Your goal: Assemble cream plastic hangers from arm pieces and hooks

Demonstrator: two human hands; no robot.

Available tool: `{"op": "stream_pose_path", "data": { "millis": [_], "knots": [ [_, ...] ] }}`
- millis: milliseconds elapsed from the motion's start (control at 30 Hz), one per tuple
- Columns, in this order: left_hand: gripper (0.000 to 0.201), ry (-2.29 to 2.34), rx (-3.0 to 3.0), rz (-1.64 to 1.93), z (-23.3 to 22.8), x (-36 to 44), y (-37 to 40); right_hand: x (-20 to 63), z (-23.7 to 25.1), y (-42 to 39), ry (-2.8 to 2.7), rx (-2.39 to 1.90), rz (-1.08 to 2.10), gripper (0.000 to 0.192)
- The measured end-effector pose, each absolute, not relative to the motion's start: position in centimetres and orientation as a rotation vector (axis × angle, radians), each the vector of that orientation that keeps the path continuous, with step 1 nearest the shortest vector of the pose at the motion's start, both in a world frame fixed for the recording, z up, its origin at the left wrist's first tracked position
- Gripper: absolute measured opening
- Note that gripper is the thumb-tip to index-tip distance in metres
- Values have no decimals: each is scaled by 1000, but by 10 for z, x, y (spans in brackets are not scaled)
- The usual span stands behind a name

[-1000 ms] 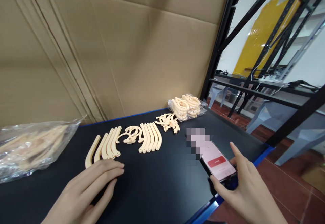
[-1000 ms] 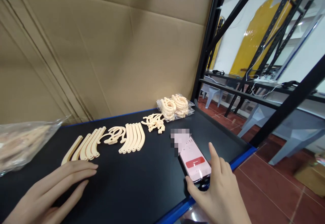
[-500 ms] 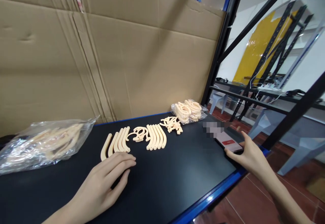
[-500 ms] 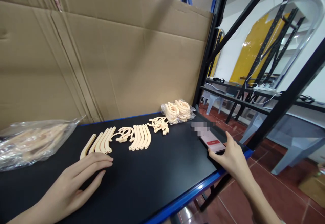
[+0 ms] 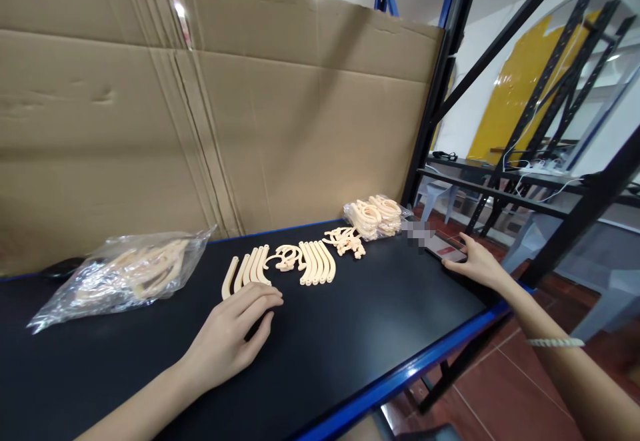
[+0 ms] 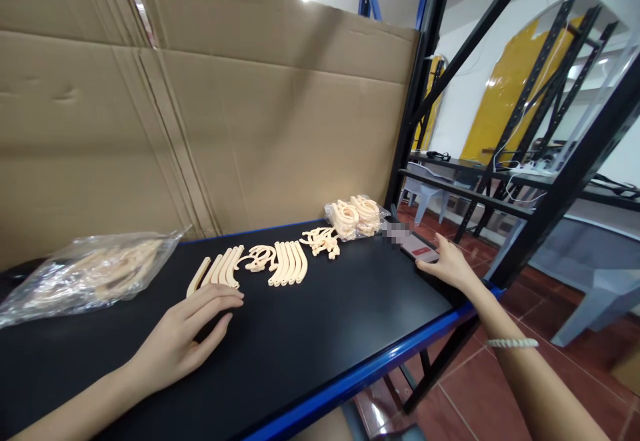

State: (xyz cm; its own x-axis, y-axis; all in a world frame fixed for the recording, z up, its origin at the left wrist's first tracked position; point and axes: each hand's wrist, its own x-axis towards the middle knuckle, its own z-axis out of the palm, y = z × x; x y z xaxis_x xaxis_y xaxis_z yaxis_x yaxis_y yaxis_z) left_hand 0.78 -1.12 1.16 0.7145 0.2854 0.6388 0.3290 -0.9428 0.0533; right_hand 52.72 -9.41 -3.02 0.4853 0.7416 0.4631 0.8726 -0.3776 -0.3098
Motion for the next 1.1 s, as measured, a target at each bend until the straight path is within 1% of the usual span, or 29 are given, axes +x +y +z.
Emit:
{"op": "stream_pose_path", "data": {
  "millis": [67,233,333,400,467,533,567,633,700,733,800,900,967,1033,1100],
  "knots": [
    [22,-512,-2854,-1037,11,8,-11,530,-31,-93,-1374,-2249,-287,93],
    [21,-546,-2870,-1017,13,8,-10,531,-28,-91,-1411,-2302,-243,91],
    [21,-609,-2849,-1033,18,3,-6,528,-23,-90,-1389,-2360,-178,93],
    [20,-679,-2819,-1040,22,-1,-1,518,-16,-88,-1346,-2330,-238,92],
    [20,-783,-2786,-1034,27,-7,5,497,-8,-85,-1312,-2168,-413,83],
    [22,-907,-2767,-998,32,-13,10,465,2,-78,-1358,-1884,-556,66],
    [24,-962,-2769,-969,34,-16,12,447,7,-73,-1437,-1729,-557,55],
    [31,-1041,-2805,-891,37,-21,15,406,15,-62,-1602,-1506,-533,41],
    [42,-1055,-2871,-776,38,-23,14,367,19,-50,-1794,-1360,-415,36],
    [47,-1050,-2902,-700,36,-24,13,348,19,-45,-1892,-1306,-339,38],
    [57,-1062,-2929,-525,31,-22,10,314,16,-35,-2095,-1229,-207,49],
    [66,-1189,-2900,-316,19,-15,5,271,7,-24,-2357,-1246,-80,74],
    [68,-1245,-2881,-261,13,-10,1,250,-1,-19,-2423,-1336,-28,87],
    [71,-1282,-2881,-198,9,-5,0,237,-7,-12,-2426,-1433,14,94],
    [77,-1347,-2883,-140,10,-1,2,230,-12,-2,-2405,-1502,33,97]
  ]
}}
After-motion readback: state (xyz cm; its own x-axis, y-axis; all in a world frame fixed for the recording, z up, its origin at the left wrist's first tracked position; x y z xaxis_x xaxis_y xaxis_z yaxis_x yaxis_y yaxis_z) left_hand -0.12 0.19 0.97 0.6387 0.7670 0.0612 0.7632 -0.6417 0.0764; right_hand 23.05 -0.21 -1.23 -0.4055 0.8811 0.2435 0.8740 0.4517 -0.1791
